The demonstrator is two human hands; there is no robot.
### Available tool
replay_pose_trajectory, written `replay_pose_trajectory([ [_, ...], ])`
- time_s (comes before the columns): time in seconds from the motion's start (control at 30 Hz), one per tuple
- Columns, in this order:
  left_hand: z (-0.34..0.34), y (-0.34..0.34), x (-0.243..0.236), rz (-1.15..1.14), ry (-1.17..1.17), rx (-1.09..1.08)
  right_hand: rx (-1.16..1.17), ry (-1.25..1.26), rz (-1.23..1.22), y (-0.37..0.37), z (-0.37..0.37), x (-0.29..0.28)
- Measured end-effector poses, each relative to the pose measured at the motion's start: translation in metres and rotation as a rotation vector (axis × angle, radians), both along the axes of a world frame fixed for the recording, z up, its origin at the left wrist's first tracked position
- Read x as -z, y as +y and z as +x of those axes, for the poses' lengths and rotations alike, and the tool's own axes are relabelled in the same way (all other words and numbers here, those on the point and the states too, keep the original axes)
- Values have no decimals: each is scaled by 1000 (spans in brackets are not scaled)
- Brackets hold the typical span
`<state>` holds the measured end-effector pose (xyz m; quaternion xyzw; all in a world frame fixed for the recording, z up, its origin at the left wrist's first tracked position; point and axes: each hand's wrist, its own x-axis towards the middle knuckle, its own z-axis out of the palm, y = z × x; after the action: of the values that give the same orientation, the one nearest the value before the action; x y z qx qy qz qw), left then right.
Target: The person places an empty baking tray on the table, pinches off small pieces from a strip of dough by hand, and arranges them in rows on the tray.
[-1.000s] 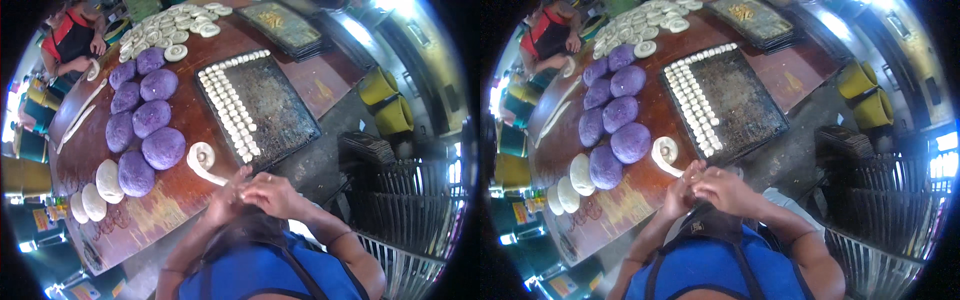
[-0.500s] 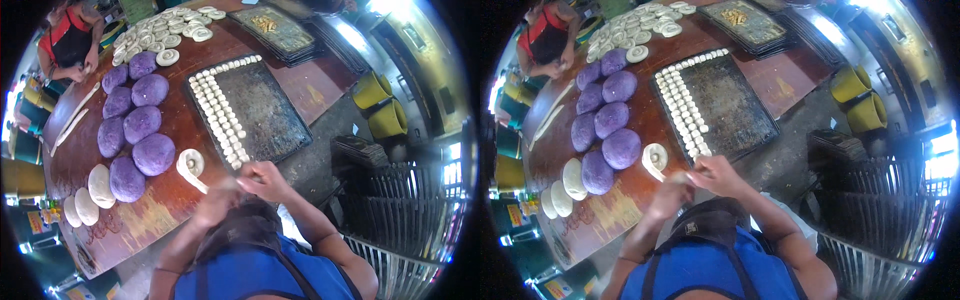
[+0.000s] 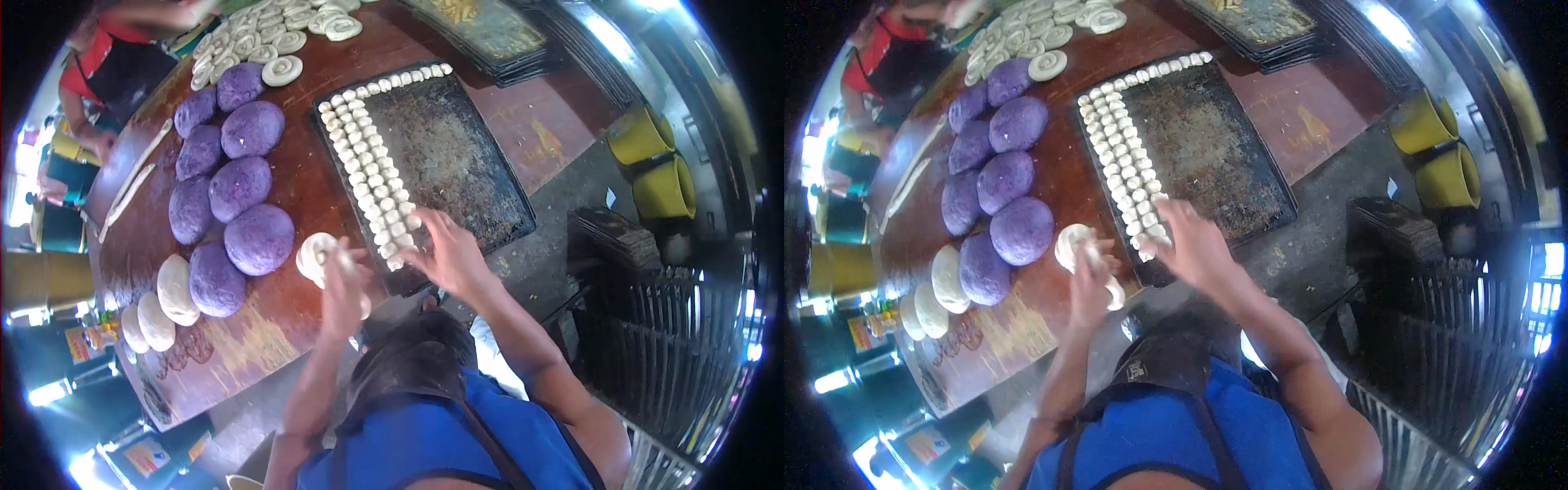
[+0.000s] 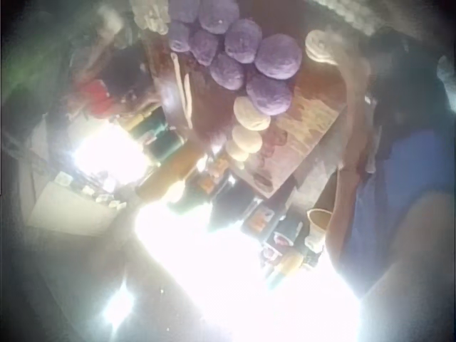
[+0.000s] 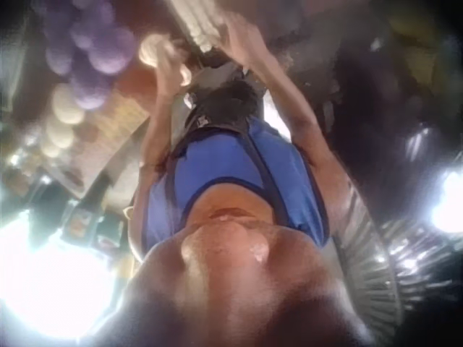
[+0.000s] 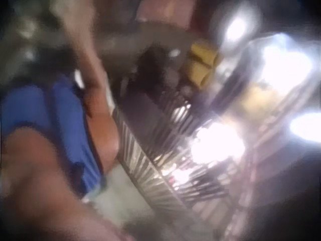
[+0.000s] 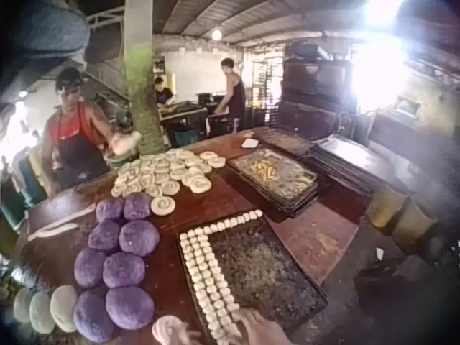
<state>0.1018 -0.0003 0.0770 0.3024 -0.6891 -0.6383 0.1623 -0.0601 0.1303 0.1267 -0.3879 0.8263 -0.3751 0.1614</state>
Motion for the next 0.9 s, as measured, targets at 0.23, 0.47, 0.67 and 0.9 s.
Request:
replay_pose_trajectory([
  [0.23,56,5,3,-470,217,842,-58,-123,-83,24,96,-60],
  [0.47,29,26,-35,602,238,551,28,294,-188,17,104,-42],
  [0.67,22,5,-70,571,209,249,-183,-483,-249,37,47,-24],
  [0.9,13,36,-68,417,-159,465,-1,8,-229,14,-25,79],
])
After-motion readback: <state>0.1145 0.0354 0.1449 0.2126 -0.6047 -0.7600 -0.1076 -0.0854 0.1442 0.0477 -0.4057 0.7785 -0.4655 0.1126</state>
